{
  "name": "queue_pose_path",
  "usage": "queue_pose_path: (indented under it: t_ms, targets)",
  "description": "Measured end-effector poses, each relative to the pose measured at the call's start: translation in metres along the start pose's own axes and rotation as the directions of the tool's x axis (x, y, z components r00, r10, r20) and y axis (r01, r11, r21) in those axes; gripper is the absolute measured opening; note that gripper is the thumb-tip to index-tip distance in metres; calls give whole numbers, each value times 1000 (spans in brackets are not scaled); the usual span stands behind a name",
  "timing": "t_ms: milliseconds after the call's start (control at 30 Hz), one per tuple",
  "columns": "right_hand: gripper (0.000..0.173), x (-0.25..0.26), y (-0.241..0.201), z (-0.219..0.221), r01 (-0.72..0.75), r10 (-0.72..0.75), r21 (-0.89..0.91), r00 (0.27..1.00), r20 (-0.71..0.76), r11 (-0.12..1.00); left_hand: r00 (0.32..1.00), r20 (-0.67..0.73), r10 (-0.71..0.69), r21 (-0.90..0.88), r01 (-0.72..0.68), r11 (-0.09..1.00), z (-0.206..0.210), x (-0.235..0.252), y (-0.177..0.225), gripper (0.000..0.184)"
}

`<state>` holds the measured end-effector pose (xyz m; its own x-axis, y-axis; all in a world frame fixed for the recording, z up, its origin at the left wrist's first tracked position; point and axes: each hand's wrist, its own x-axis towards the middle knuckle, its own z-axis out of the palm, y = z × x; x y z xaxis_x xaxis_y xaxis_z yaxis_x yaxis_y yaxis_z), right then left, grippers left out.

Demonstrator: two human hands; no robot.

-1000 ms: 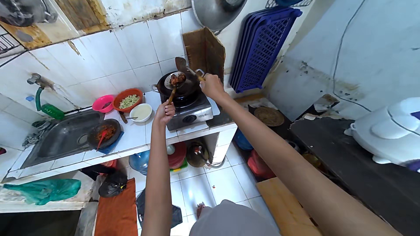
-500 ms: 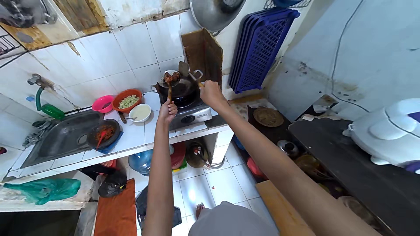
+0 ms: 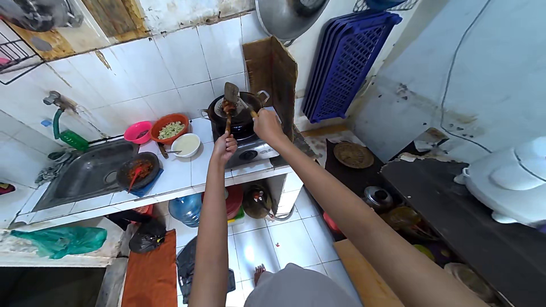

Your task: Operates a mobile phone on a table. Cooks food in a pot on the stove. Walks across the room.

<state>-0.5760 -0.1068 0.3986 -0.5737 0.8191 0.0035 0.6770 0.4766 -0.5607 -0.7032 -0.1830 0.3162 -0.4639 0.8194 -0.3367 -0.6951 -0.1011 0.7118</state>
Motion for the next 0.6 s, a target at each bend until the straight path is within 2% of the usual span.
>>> queue_pose_path:
  t_ms: [167, 600]
  targets:
    - [28, 9, 7, -1, -8, 7, -31, 1000, -12, 999, 1000, 9, 9, -2, -9, 1000, -8, 2, 0, 36]
    - [34, 20, 22, -2, -3, 10, 66, 995, -102, 998, 997, 77, 6, -107, 2, 994, -11, 8, 11, 38]
